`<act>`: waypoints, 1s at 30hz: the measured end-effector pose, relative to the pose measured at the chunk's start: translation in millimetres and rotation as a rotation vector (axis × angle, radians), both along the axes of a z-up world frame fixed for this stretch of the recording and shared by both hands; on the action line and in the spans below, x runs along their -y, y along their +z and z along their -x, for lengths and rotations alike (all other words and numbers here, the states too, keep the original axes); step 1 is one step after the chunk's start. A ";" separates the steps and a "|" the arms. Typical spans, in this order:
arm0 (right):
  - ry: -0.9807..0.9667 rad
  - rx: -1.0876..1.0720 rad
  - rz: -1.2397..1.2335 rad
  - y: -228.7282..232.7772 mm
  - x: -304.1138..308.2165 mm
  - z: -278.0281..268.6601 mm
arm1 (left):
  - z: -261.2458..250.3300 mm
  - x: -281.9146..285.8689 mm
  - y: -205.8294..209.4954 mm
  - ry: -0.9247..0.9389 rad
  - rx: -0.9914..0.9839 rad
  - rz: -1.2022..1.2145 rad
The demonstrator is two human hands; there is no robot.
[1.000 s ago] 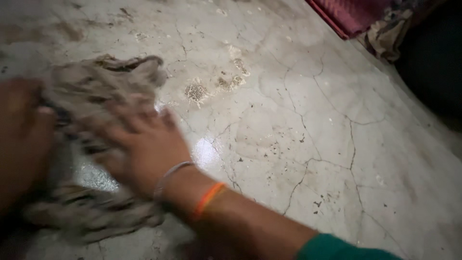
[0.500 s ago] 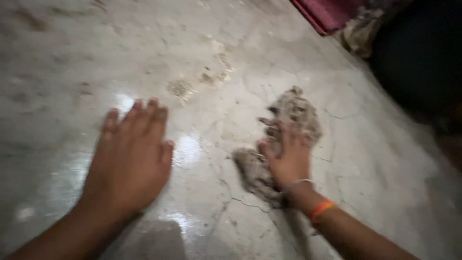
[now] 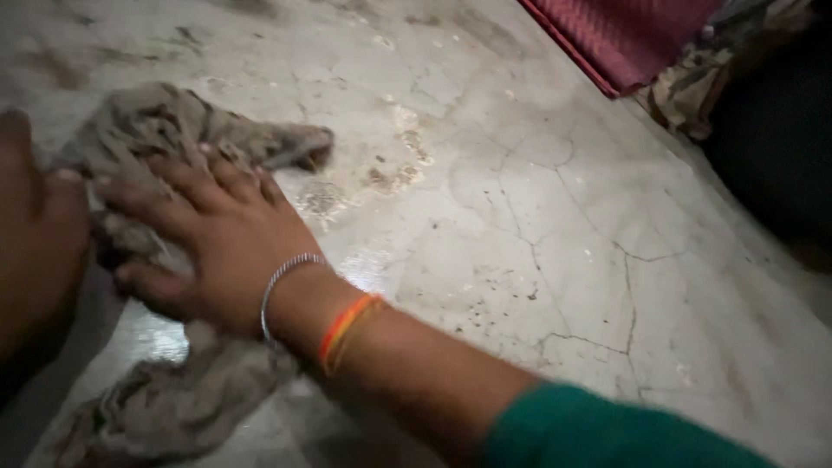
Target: The person scrubs the floor by hand with a cloth, wiping across the concrete surface.
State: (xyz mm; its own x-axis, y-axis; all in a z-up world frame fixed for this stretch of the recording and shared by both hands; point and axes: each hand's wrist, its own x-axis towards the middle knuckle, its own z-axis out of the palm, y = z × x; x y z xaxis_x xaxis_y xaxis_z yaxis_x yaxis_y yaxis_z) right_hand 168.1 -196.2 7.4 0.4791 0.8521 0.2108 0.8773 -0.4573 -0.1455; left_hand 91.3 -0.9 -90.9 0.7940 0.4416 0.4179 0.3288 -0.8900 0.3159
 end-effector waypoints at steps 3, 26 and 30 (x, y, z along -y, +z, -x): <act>-0.011 0.078 0.027 -9.9 20.0 -36.7 | -14.7 32.6 -9.4 -0.076 -0.018 0.011; -0.416 0.115 0.087 -16.6 115.1 3.4 | 27.5 73.0 85.9 -0.522 -0.050 0.035; -0.083 0.304 0.054 -1.5 52.9 7.4 | 1.9 59.5 102.4 -0.331 -0.288 0.114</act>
